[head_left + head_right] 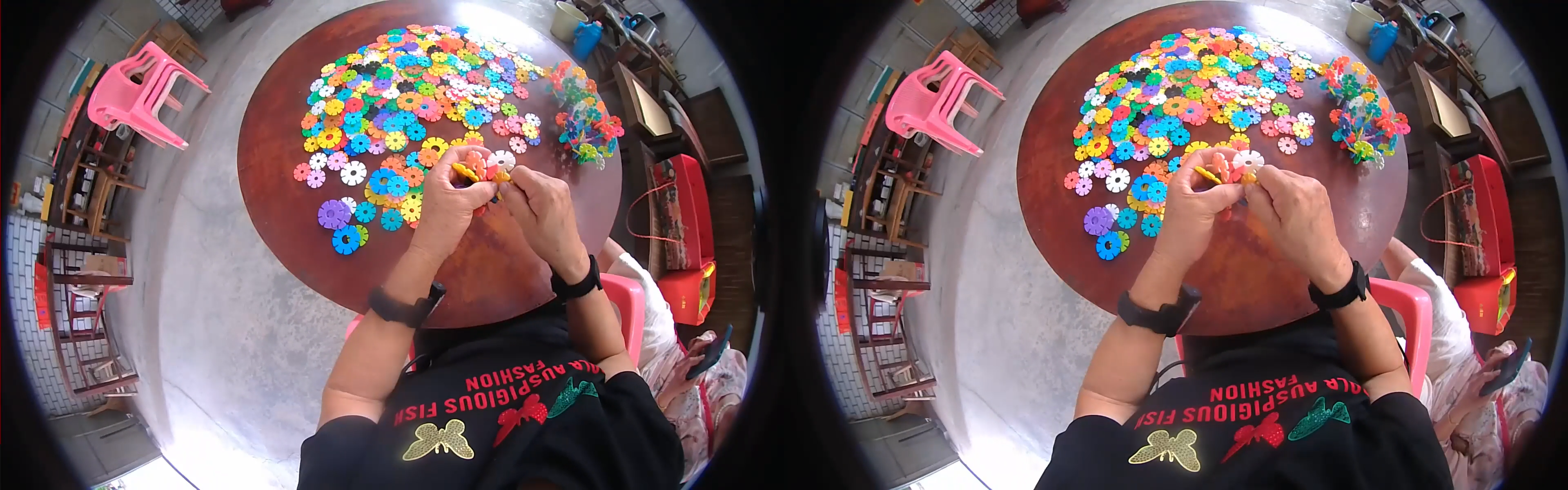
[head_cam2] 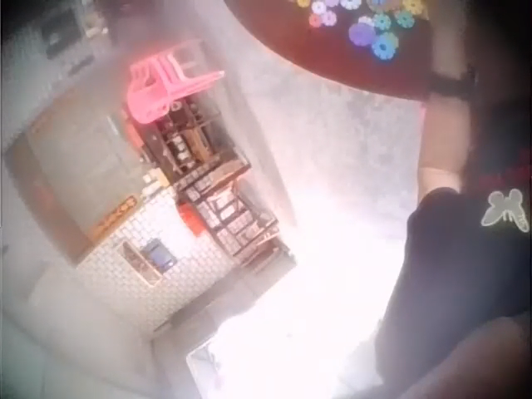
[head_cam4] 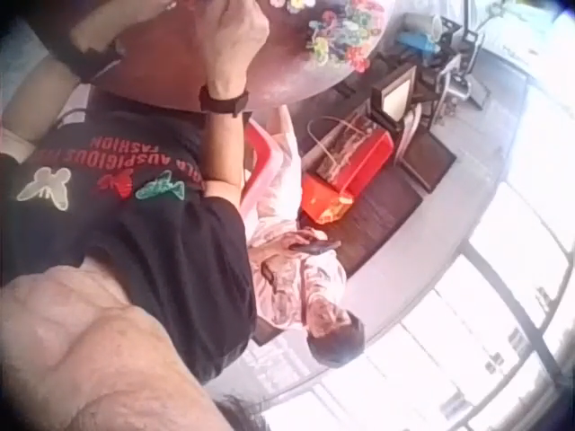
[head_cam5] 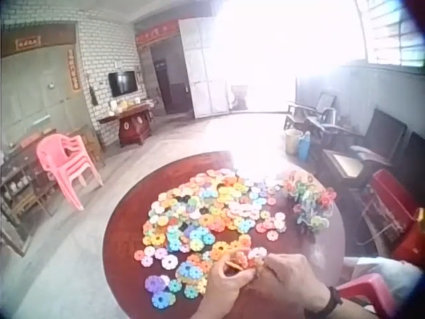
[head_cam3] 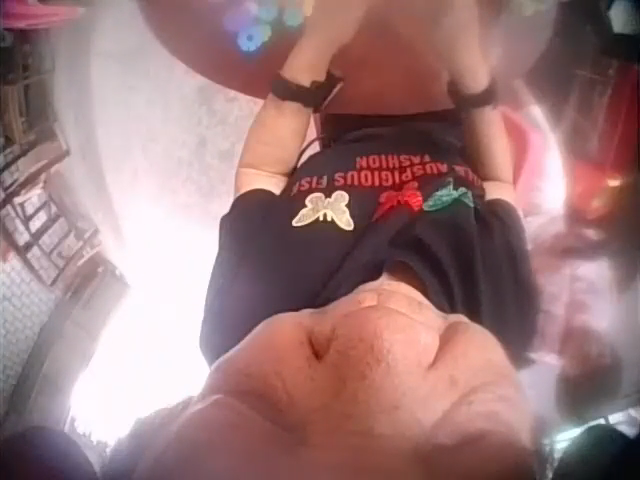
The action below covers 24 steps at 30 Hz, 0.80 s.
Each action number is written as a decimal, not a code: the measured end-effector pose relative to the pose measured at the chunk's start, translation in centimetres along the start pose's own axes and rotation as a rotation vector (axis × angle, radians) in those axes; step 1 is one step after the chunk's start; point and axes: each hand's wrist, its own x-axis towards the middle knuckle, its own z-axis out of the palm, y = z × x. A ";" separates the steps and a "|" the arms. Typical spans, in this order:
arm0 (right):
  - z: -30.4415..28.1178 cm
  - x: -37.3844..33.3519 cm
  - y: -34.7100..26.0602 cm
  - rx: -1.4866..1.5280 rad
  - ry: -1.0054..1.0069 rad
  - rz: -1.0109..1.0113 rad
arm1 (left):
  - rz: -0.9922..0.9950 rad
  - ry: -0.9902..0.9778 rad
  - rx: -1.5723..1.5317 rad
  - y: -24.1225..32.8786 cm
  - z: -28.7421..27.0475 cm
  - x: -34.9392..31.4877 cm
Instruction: Assembling snowflake-shaped interlocking building toys into a sphere.
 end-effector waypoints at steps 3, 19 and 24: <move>0.2 0.0 0.2 -0.056 0.036 -0.030 | 0.013 0.048 0.087 -0.3 0.6 0.1; -2.0 0.3 0.1 0.189 0.060 0.063 | -0.086 0.032 -0.456 0.2 -2.1 1.1; -1.4 0.8 0.2 0.199 0.042 0.072 | -0.096 -0.022 -0.412 -0.2 -1.5 0.8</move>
